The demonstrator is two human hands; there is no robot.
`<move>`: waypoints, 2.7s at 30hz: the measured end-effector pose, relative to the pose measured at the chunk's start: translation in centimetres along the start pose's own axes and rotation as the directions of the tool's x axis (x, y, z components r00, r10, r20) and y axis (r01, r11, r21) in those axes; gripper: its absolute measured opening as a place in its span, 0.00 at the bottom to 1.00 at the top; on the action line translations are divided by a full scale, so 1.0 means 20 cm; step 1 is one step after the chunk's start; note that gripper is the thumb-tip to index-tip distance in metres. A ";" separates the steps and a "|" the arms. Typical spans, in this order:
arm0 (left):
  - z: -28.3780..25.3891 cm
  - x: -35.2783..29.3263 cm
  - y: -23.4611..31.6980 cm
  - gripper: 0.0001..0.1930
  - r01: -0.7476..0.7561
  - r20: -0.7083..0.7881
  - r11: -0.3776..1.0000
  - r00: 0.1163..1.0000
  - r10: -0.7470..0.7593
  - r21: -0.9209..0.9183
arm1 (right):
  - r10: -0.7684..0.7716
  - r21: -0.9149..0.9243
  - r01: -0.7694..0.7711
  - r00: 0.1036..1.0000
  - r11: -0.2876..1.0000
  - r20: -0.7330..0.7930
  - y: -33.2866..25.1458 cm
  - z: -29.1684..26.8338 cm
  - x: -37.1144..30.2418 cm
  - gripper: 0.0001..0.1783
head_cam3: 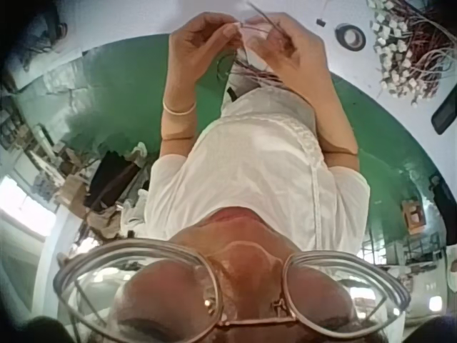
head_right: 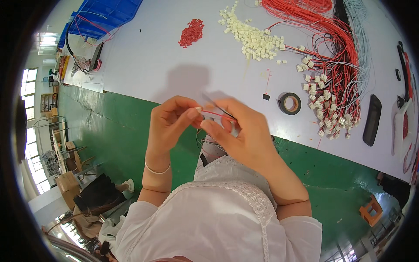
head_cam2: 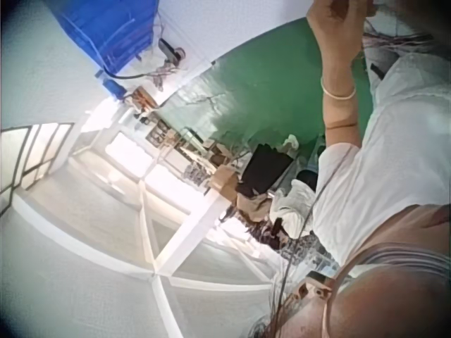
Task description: The person is assembling wiring harnesses by attaching connectors to wire ends and wrapping wire bundles with tape.
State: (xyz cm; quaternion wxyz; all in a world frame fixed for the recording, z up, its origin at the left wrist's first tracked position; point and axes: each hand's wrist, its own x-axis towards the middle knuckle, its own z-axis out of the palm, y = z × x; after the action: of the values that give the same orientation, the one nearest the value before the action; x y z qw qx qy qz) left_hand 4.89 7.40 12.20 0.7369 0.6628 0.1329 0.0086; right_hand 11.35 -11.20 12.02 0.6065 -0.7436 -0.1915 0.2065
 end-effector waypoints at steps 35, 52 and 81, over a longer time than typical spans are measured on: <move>-0.06 -0.03 0.04 0.05 -0.060 0.058 0.994 0.997 0.055 0.090 | -0.187 -0.106 0.185 0.982 0.977 -0.002 0.00 -0.06 0.00 0.04; -0.06 -0.05 0.04 0.04 -0.155 0.075 0.950 0.987 0.139 0.271 | -0.261 -0.338 0.220 0.962 0.915 -0.081 -0.02 -0.03 -0.02 0.05; -0.05 -0.08 -0.03 0.06 -0.059 0.040 0.998 0.997 0.059 0.001 | -0.237 0.049 0.242 0.967 0.969 -0.092 0.04 0.07 0.01 0.06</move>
State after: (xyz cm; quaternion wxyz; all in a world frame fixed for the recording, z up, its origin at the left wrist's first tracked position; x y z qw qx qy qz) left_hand 3.13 8.04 11.84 0.7380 0.6674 0.0984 0.0168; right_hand 10.75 -10.21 10.94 0.6564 -0.7048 -0.2476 0.1056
